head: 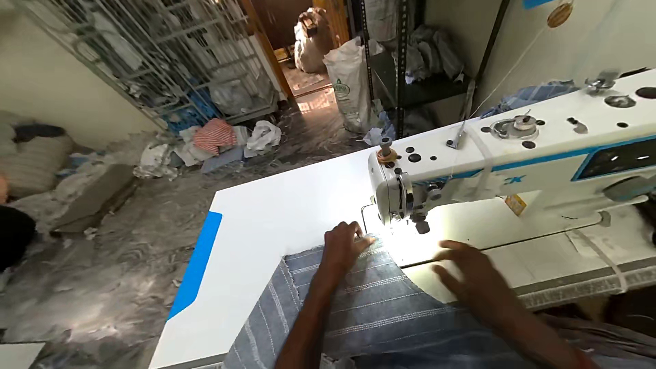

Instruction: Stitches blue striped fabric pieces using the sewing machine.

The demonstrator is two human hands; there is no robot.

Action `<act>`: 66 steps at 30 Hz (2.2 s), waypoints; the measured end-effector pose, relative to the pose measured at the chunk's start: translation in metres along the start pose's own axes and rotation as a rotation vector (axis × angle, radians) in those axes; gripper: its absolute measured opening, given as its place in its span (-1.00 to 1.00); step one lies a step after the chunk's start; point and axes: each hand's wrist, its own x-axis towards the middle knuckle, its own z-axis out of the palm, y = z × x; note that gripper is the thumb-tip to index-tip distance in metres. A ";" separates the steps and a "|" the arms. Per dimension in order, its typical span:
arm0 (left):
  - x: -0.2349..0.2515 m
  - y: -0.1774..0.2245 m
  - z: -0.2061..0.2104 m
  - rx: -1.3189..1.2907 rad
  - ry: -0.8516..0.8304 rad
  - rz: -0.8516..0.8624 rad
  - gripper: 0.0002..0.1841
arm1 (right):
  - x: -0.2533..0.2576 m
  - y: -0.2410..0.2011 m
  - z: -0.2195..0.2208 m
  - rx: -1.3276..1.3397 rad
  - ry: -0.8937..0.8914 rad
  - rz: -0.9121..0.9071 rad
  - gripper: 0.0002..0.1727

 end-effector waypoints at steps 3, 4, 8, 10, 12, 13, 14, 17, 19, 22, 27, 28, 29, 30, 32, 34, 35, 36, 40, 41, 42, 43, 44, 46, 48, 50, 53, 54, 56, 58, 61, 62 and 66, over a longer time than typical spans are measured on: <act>0.011 0.005 -0.020 -0.341 -0.128 0.049 -0.83 | 0.041 -0.040 0.040 0.189 -0.031 -0.002 -0.49; 0.008 0.006 -0.025 -0.438 -0.119 0.028 -0.84 | 0.049 -0.050 0.048 0.244 -0.045 -0.019 -0.45; -0.007 0.011 -0.042 -0.681 -0.066 -0.179 -0.81 | 0.047 -0.076 0.074 0.065 0.118 -0.230 -0.36; -0.022 0.018 -0.046 -0.677 -0.070 -0.224 -0.68 | 0.043 -0.081 0.073 -0.081 0.107 -0.283 -0.25; -0.031 0.023 -0.053 -0.654 -0.054 -0.185 -0.73 | 0.049 -0.082 0.063 -0.080 0.144 -0.367 -0.37; -0.033 0.023 -0.058 -0.671 -0.048 -0.152 -0.76 | 0.054 -0.080 0.057 -0.021 0.194 -0.417 -0.47; -0.035 0.021 -0.064 -0.707 -0.049 -0.117 -0.77 | 0.061 -0.079 0.050 0.065 0.232 -0.451 -0.52; -0.037 0.016 -0.077 -0.733 -0.026 -0.026 -0.84 | 0.079 -0.084 0.040 0.435 0.126 -0.340 -0.56; -0.030 0.009 -0.081 -0.763 0.001 -0.017 -0.88 | 0.077 -0.098 0.041 0.672 -0.094 -0.201 -0.54; -0.027 0.005 -0.080 -0.720 0.018 -0.089 -0.86 | 0.055 -0.116 0.066 0.426 0.068 -0.247 -0.50; -0.030 0.041 -0.040 -0.462 0.018 -0.195 -0.78 | 0.028 -0.100 0.050 -0.179 -0.013 -0.271 -0.34; -0.029 0.048 -0.028 -0.449 -0.006 -0.168 -0.75 | 0.023 -0.097 0.043 -0.244 -0.058 -0.237 -0.37; -0.028 0.053 -0.016 -0.455 -0.023 -0.122 -0.75 | 0.019 -0.093 0.036 -0.290 -0.102 -0.199 -0.38; -0.024 0.055 -0.003 -0.459 -0.031 -0.067 -0.76 | 0.017 -0.090 0.031 -0.329 -0.152 -0.155 -0.39; -0.009 0.048 0.028 -0.410 0.012 0.063 -0.77 | 0.019 -0.085 0.025 -0.379 -0.302 -0.035 -0.44; 0.003 0.035 0.060 -0.316 0.156 0.149 -0.68 | 0.024 -0.078 0.028 -0.408 -0.337 0.010 -0.47; 0.000 0.035 0.065 -0.223 0.229 0.179 -0.62 | 0.025 -0.077 0.029 -0.413 -0.325 0.008 -0.49; -0.013 0.040 0.065 -0.104 0.260 0.195 -0.61 | 0.025 -0.077 0.030 -0.411 -0.312 0.004 -0.53; -0.047 0.060 0.081 0.128 0.271 0.222 -0.72 | 0.029 -0.074 0.025 -0.341 -0.284 -0.001 -0.82; -0.046 0.057 0.082 0.123 0.246 0.241 -0.69 | 0.032 -0.072 0.026 -0.314 -0.265 -0.003 -0.81; -0.044 0.052 0.081 0.116 0.228 0.267 -0.67 | 0.037 -0.071 0.027 -0.289 -0.254 0.002 -0.76; -0.039 0.047 0.077 0.103 0.217 0.294 -0.66 | 0.043 -0.070 0.028 -0.274 -0.258 0.020 -0.74; -0.036 0.042 0.073 0.086 0.215 0.322 -0.64 | 0.050 -0.069 0.029 -0.262 -0.249 0.028 -0.78; -0.030 0.035 0.070 0.067 0.227 0.363 -0.65 | 0.058 -0.067 0.030 -0.258 -0.254 0.045 -0.85; -0.029 0.036 0.067 0.046 0.199 0.334 -0.64 | 0.063 -0.065 0.031 -0.264 -0.297 0.073 -0.82; -0.050 0.042 0.062 0.045 0.175 0.185 -0.60 | 0.064 -0.061 0.032 -0.231 -0.289 0.078 -0.79; -0.141 0.054 0.046 0.113 0.190 -0.257 -0.34 | 0.068 -0.056 0.036 -0.176 -0.258 0.078 -0.74; -0.170 0.052 0.041 0.130 0.172 -0.408 -0.20 | 0.068 -0.055 0.036 -0.168 -0.258 0.085 -0.74; -0.201 0.035 0.037 0.148 0.165 -0.661 -0.04 | 0.068 -0.055 0.037 -0.175 -0.239 0.080 -0.75; -0.194 0.002 0.042 0.214 0.239 -0.730 0.06 | 0.065 -0.053 0.038 -0.180 -0.217 0.051 -0.78; -0.131 -0.052 0.021 0.293 0.203 -0.643 0.14 | 0.062 -0.053 0.039 -0.164 -0.186 0.013 -0.81; -0.103 -0.072 0.012 0.303 0.158 -0.593 0.15 | 0.060 -0.054 0.039 -0.167 -0.178 0.004 -0.83; 0.018 -0.137 -0.019 0.277 0.041 -0.356 0.20 | 0.058 -0.058 0.038 -0.190 -0.174 -0.006 -0.84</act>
